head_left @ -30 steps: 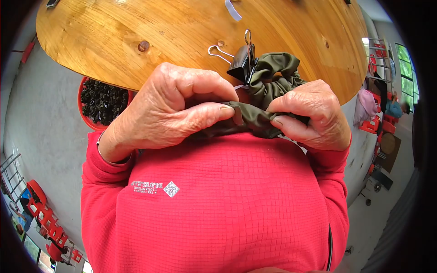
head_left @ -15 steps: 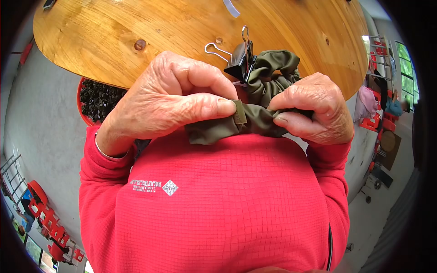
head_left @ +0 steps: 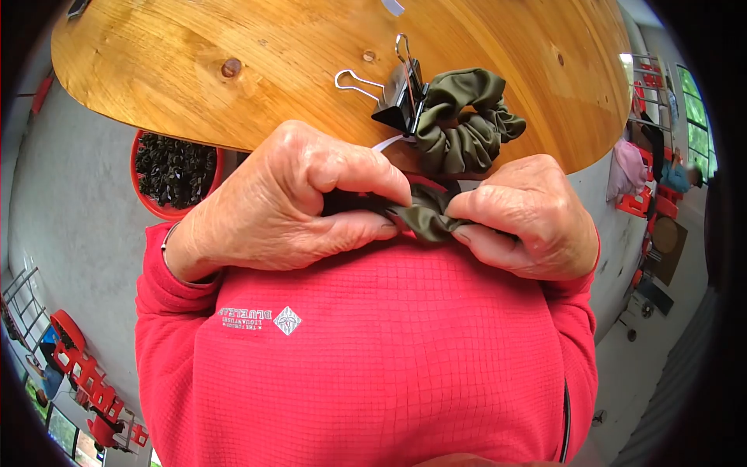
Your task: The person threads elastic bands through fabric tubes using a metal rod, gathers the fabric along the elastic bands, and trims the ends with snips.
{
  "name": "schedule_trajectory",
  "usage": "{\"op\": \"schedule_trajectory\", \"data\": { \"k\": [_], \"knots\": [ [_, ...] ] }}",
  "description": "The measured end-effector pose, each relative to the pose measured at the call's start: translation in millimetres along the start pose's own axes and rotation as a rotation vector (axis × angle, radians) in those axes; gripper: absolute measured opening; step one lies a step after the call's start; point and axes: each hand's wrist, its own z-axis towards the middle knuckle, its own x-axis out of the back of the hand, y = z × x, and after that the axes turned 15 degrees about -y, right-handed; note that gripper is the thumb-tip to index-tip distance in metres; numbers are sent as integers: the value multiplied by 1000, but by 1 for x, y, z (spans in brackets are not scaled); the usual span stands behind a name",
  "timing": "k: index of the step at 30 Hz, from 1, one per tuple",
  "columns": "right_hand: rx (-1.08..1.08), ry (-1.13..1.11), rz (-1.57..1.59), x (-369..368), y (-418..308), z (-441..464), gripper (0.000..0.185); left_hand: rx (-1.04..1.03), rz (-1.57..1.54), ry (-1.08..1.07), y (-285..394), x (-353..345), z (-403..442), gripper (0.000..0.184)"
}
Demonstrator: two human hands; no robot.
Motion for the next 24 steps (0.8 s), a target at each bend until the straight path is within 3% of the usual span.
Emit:
{"op": "schedule_trajectory", "data": {
  "k": [8,17,18,22,24],
  "knots": [
    [22,110,-39,-5,-2,5,15,0,27,8,1,1,-1,20],
    [6,31,-67,4,-1,10,16,-23,224,-61,8,14,-2,14],
    [-81,-35,-65,11,-3,5,15,-20,257,-59,11,20,-5,14],
    [-118,7,-42,19,-9,-8,16,43,296,-23,25,35,-21,11],
    [-80,61,-135,21,-12,-3,17,-13,218,105,19,35,-21,11]
  ]
}}
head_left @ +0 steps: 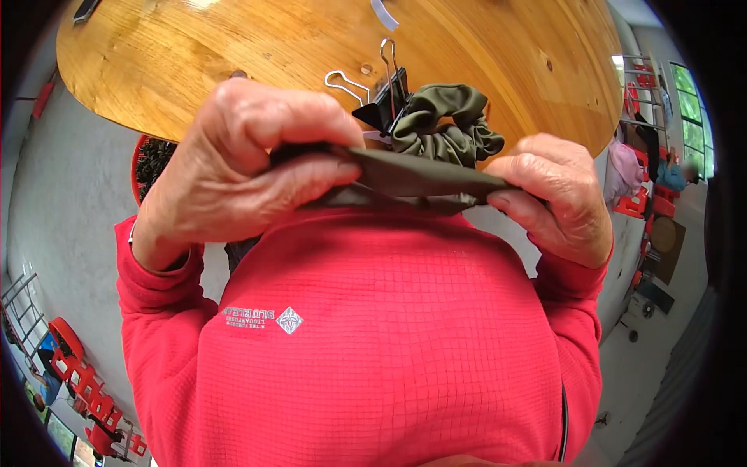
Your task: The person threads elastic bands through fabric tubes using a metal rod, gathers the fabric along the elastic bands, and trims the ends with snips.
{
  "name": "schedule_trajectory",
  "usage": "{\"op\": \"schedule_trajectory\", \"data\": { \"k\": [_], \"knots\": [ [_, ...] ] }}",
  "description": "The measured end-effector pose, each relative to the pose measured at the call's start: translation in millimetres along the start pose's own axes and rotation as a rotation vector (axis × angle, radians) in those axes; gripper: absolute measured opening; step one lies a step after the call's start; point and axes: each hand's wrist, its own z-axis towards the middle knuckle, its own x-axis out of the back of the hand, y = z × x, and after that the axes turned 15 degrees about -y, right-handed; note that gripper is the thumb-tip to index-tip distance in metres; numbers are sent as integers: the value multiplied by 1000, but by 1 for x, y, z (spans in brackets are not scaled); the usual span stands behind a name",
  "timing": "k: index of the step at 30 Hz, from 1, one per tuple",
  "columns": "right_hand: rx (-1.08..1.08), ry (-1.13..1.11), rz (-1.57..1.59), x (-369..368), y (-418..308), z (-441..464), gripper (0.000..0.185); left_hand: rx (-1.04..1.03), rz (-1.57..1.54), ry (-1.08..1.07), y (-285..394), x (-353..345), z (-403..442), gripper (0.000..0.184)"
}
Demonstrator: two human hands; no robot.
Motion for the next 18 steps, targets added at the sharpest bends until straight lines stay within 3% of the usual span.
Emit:
{"op": "schedule_trajectory", "data": {
  "k": [8,15,18],
  "knots": [
    [123,103,57,-17,0,35,36,-1,-54,7,-2,-4,8,10],
    [191,197,188,-31,6,48,33,-19,-185,-12,-12,-3,3,15],
    [178,107,216,-25,7,47,28,57,-309,-66,-11,-1,-2,18]
  ]
}}
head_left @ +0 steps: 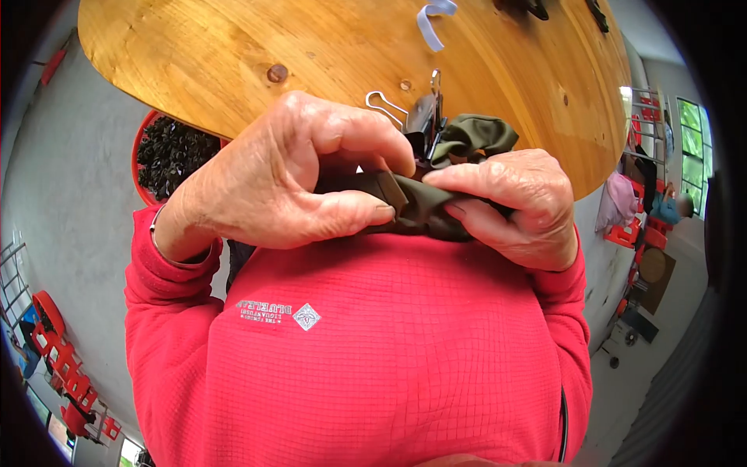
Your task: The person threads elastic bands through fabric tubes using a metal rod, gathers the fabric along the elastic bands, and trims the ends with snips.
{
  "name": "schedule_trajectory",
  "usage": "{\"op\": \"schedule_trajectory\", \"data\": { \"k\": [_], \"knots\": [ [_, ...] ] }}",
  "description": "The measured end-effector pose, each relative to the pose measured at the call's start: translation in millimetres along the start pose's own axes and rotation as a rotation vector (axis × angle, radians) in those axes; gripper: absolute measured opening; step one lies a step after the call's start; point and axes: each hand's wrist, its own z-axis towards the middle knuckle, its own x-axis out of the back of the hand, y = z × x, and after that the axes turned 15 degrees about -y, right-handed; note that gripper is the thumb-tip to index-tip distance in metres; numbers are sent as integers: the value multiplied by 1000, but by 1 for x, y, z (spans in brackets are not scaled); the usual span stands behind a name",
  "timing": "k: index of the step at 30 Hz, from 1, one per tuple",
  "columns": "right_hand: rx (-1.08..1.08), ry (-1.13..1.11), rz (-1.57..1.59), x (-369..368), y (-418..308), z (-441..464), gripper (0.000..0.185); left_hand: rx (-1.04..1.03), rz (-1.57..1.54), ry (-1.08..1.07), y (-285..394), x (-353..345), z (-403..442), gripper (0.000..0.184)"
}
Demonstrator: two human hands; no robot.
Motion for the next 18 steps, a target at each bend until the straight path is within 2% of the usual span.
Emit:
{"op": "schedule_trajectory", "data": {
  "k": [2,6,9,12,18],
  "knots": [
    [-43,-32,32,3,-2,1,25,108,-71,-18,4,3,-6,20],
    [-54,-91,35,9,-3,3,24,-30,-45,66,-12,-5,-7,17],
    [-38,-109,-5,9,0,3,24,-14,26,103,-10,-6,-4,17],
    [-52,-88,18,5,-3,6,27,-23,-44,116,-10,-6,-2,19],
    [-54,-147,42,8,-1,2,27,10,14,32,-1,-4,1,15]
  ]
}}
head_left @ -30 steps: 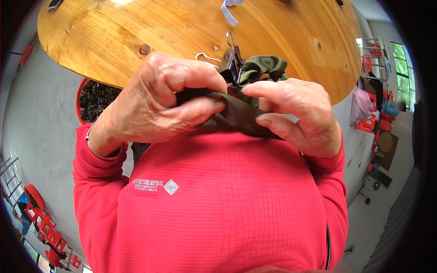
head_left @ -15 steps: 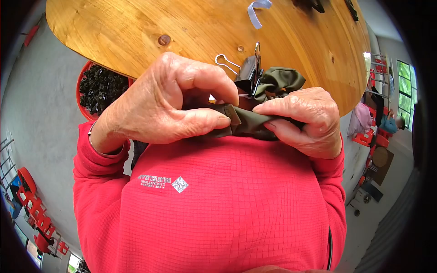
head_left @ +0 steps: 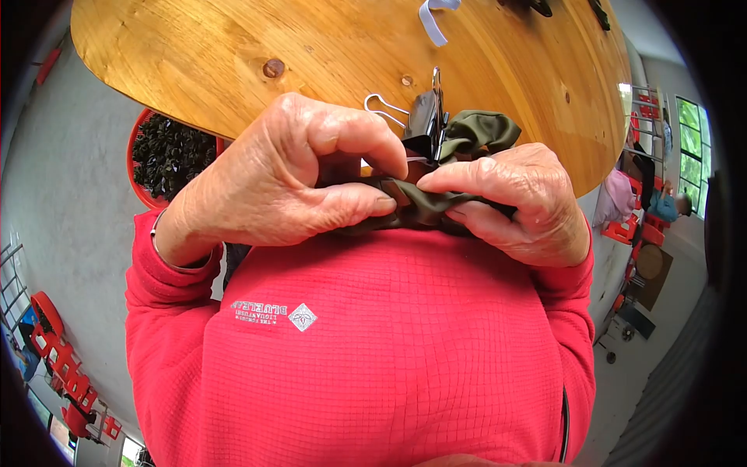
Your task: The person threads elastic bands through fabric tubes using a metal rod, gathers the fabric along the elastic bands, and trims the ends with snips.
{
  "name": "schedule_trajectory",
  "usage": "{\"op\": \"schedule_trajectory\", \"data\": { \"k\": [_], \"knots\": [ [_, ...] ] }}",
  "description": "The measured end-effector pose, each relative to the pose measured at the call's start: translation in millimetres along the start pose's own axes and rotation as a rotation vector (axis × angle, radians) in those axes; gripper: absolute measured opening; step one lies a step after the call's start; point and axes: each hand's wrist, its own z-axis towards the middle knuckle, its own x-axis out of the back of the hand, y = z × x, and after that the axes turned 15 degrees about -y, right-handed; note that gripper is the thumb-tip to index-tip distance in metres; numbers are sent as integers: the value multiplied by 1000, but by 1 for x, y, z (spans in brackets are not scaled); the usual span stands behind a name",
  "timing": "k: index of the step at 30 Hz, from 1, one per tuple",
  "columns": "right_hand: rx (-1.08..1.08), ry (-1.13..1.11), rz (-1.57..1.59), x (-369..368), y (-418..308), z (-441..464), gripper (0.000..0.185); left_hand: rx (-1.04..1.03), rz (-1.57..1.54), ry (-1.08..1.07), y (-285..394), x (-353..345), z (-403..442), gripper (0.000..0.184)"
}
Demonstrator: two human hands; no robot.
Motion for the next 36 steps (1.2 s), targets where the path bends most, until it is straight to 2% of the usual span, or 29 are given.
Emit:
{"op": "schedule_trajectory", "data": {
  "k": [8,11,14,18,20,24,25,29,32,36],
  "knots": [
    [-19,31,-36,-2,-2,-2,23,-55,-5,88,-10,-9,-2,15],
    [-9,-54,15,-2,-1,-1,25,-132,-14,82,-8,-12,8,16],
    [-94,-34,-28,3,-11,2,28,-150,-109,99,-9,-10,11,15],
    [-53,93,-51,-8,-6,-1,35,-146,-122,139,-13,-13,6,20],
    [-109,70,-65,-5,-10,-1,40,-151,-151,184,-13,-17,5,22],
    [-103,84,-122,-10,-4,0,48,-80,-47,245,-10,-28,2,30],
    [-90,92,-134,-11,-2,1,47,-112,36,199,-15,-28,1,37],
    [-56,53,-133,-11,0,1,42,-112,-110,258,-17,-33,2,47],
    [-84,8,-110,-8,-3,0,36,-85,-18,198,-16,-31,0,49],
    [-76,16,-115,-8,-3,3,33,-146,115,241,-14,-28,-4,54]
  ]
}}
